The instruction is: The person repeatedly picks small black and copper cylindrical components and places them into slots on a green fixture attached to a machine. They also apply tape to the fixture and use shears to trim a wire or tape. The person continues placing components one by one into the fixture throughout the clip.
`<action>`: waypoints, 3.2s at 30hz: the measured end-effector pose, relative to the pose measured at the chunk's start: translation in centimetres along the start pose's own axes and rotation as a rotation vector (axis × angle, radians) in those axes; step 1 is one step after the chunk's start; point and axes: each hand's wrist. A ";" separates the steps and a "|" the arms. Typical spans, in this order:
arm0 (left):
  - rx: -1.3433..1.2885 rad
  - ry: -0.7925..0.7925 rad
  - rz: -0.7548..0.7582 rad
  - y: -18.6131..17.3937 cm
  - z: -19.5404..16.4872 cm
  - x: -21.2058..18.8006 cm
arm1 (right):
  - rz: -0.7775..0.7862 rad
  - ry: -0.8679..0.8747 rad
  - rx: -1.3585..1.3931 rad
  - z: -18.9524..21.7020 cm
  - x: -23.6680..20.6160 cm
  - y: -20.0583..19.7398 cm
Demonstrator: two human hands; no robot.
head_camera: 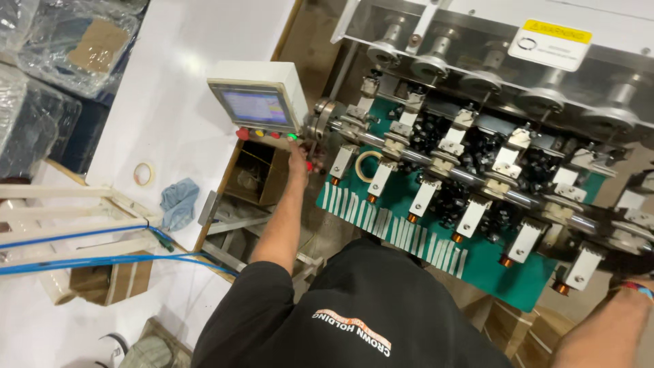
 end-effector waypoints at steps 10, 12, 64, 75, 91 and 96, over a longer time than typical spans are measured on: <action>0.088 -0.257 0.077 1.1 7.1 -7.1 | -0.269 -0.254 -0.381 -3.3 -1.6 -1.6; 0.435 -0.407 0.138 1.3 10.8 -10.3 | -0.356 -0.462 -0.633 -6.4 -4.9 -1.7; 1.299 -0.300 0.997 -3.7 15.3 -10.1 | 0.491 -0.242 -0.574 -14.5 -24.6 16.5; 1.342 -0.297 1.101 -6.0 14.8 -7.8 | 0.664 -0.265 -0.520 -13.7 -26.0 19.8; 1.420 -0.231 1.173 -7.9 14.1 -7.4 | 0.684 -0.179 -0.532 -13.6 -27.3 21.3; 1.494 -0.063 1.192 -6.8 12.9 -5.9 | 0.658 -0.183 -0.539 -14.0 -27.5 20.5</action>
Point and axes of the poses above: each hand's wrist, its own x-axis towards the middle knuckle, its own y-axis out of the palm, z = x × y, and after that the axes turned 5 degrees about x, right-handed
